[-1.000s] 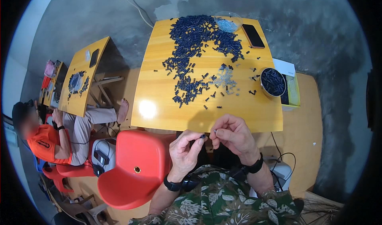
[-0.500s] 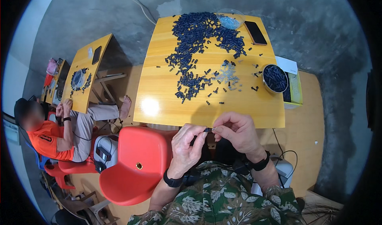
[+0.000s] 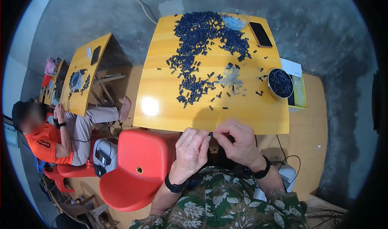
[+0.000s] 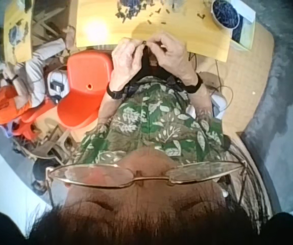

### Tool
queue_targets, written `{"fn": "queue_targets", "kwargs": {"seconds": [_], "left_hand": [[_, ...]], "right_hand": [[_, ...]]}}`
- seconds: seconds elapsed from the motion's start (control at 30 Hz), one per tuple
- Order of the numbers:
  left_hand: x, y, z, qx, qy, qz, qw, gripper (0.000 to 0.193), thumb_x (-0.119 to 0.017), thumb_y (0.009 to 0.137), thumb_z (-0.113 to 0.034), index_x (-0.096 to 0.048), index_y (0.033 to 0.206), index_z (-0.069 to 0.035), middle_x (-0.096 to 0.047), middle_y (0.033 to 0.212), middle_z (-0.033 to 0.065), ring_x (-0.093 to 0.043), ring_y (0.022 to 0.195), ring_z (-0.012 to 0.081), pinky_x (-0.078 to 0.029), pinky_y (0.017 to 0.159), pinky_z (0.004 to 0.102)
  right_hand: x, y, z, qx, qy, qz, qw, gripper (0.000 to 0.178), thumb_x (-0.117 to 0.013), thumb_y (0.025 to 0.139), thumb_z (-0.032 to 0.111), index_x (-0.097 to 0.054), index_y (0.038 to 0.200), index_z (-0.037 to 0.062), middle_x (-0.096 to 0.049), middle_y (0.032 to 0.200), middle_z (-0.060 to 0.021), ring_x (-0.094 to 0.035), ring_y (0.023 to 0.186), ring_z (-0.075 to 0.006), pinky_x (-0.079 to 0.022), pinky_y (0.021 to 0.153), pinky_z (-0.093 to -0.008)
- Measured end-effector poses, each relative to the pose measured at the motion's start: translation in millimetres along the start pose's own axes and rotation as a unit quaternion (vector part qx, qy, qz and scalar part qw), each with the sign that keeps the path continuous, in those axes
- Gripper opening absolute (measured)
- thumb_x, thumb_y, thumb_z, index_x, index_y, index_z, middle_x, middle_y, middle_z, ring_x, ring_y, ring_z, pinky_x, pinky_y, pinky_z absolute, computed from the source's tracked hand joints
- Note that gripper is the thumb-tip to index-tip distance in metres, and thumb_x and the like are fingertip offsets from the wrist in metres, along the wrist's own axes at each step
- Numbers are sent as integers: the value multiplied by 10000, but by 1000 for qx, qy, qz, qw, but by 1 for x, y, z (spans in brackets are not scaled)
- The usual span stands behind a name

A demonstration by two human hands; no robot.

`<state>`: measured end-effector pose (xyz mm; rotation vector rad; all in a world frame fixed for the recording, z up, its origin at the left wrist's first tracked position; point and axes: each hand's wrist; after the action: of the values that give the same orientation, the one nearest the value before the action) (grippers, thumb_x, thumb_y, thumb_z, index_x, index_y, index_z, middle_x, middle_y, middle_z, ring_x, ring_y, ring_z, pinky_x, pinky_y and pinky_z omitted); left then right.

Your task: Manually assembling small black plastic components by hand at a workbench.

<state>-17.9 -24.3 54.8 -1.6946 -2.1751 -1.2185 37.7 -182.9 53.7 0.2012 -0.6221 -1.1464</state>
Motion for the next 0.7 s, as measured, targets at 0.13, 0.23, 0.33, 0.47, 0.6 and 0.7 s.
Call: {"fn": "queue_targets", "kwargs": {"seconds": [0.13, 0.23, 0.33, 0.47, 0.6, 0.7], "left_hand": [[-2, -3, 5, -7, -9, 7, 1000, 169, -671, 773, 69, -625, 920, -1, -610, 770, 124, -593, 675, 285, -480, 616, 350], [-4, -9, 10, -8, -41, 28, 999, 186, -676, 766, 69, -620, 929, -1, -615, 775, 123, -599, 672, 285, -482, 613, 351], [-8, -18, 13, -9, -73, 43, 996, 196, -675, 763, 72, -616, 935, 0, -615, 775, 124, -604, 671, 287, -484, 613, 354], [-14, -25, 17, -2, -78, 42, 996, 178, -669, 768, 74, -614, 922, 3, -610, 770, 128, -605, 675, 288, -484, 613, 354], [-18, -25, 31, 36, -26, 42, 998, 132, -658, 789, 64, -617, 901, 8, -605, 769, 126, -606, 690, 285, -482, 617, 340], [-28, -33, 40, 131, -95, 2, 987, 97, -652, 832, 41, -632, 921, 5, -591, 745, 118, -605, 666, 245, -478, 601, 325]], "right_hand": [[-1, -5, -10, -43, 49, 8, 998, 99, -695, 853, 25, -633, 928, 10, -658, 786, -39, -641, 668, -117, -509, 585, -254], [2, -7, -37, -305, 415, 107, 851, 96, -704, 857, 43, -633, 915, 16, -663, 772, -41, -636, 621, -113, -518, 573, -233], [-3, -17, -50, -366, 570, 165, 717, 108, -704, 865, 72, -622, 908, 16, -649, 745, -39, -627, 588, -103, -509, 536, -219], [-15, -27, -56, -399, 641, 153, 638, 103, -691, 880, 84, -612, 894, 19, -638, 733, -35, -606, 561, -91, -487, 506, -209], [-25, -25, -55, -370, 531, 110, 754, 137, -695, 894, 142, -609, 886, 36, -620, 710, -8, -569, 552, -73, -468, 506, -199], [-23, -22, -63, -353, 381, 107, 848, 146, -714, 885, 172, -628, 877, 54, -612, 706, 18, -565, 584, -73, -469, 531, -212]]}}
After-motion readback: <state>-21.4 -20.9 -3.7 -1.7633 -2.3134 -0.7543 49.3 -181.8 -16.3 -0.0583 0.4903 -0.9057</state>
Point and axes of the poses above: each hand's wrist, its own y-axis towards the middle knuckle, its own x-axis out of the back of the hand, z = x × y
